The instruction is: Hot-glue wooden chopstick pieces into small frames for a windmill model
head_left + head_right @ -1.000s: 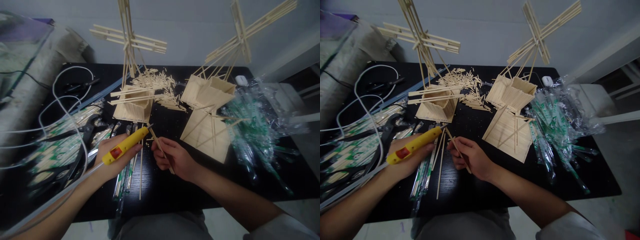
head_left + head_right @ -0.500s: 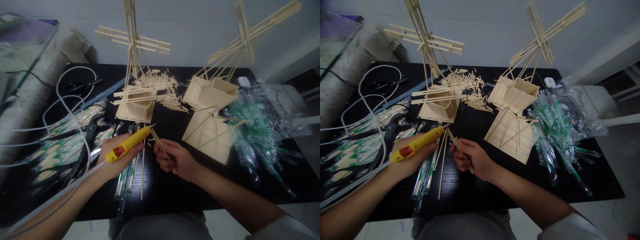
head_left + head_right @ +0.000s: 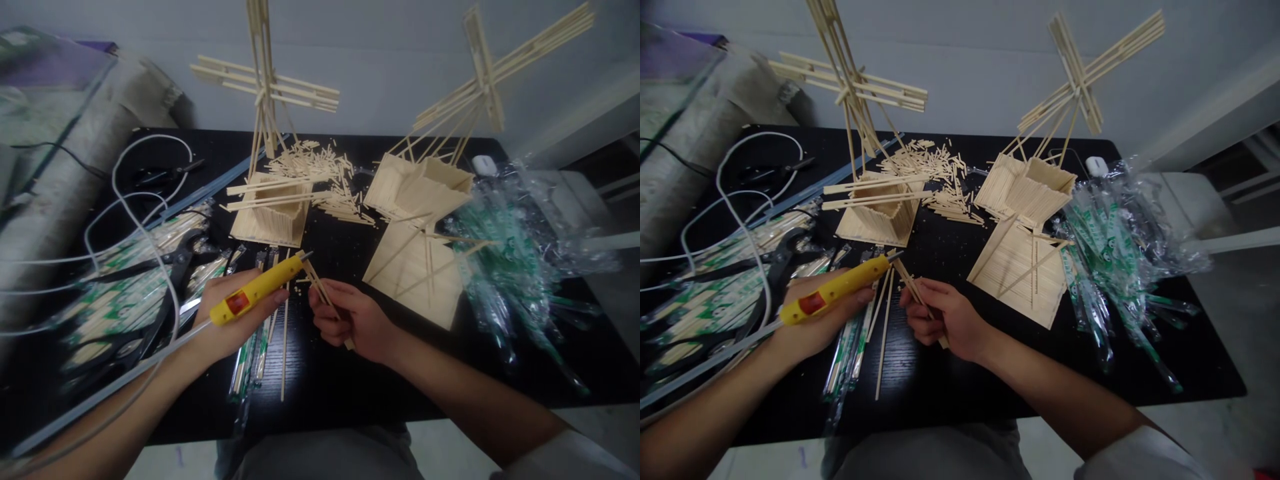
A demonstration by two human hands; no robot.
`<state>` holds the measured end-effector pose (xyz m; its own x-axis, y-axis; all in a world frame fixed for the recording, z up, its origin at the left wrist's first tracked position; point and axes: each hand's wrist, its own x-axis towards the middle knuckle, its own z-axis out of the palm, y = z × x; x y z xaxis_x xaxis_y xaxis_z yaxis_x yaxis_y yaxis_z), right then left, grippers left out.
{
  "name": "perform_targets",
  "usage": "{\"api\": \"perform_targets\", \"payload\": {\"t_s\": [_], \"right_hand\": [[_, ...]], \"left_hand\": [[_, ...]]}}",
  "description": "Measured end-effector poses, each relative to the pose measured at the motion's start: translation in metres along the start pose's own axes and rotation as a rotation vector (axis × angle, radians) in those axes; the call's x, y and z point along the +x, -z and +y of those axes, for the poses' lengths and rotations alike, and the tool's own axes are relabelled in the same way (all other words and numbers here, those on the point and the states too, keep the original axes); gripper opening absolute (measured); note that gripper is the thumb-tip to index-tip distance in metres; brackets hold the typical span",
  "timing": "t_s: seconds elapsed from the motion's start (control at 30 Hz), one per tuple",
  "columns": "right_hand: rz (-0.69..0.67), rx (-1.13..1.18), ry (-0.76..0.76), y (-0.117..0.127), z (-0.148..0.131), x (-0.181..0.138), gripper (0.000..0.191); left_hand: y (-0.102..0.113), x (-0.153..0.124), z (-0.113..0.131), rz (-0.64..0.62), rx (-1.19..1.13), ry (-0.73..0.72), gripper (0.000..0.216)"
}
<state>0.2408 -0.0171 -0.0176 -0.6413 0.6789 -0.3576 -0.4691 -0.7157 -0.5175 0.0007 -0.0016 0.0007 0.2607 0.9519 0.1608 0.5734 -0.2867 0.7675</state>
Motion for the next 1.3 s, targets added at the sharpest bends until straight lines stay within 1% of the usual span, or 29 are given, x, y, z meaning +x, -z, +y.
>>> {"api": "perform_targets", "payload": {"t_s": [0.53,0.93,1.17,1.3], "right_hand": [[-0.005,0.014,0.026,0.0012,0.0016,0.0004,0.025],[0.004,0.016,0.029,0.0016,0.0023,0.0004,0.026],[0.006,0.015,0.029,0.0007,0.0026,0.0013,0.025],[-0.004,0.010,0.029,0.0013,0.0030,0.0004,0.029]], "left_hand": [[-0.0004,-0.0022,-0.0025,0.029,-0.005,-0.031,0.046],[-0.0015,-0.0036,-0.0045,0.051,-0.028,-0.012,0.047],[-0.0019,-0.0025,-0.0037,0.058,-0.043,-0.017,0.042],[-0.0008,-0.0035,-0.0088,0.078,-0.078,0.010,0.036]]}}
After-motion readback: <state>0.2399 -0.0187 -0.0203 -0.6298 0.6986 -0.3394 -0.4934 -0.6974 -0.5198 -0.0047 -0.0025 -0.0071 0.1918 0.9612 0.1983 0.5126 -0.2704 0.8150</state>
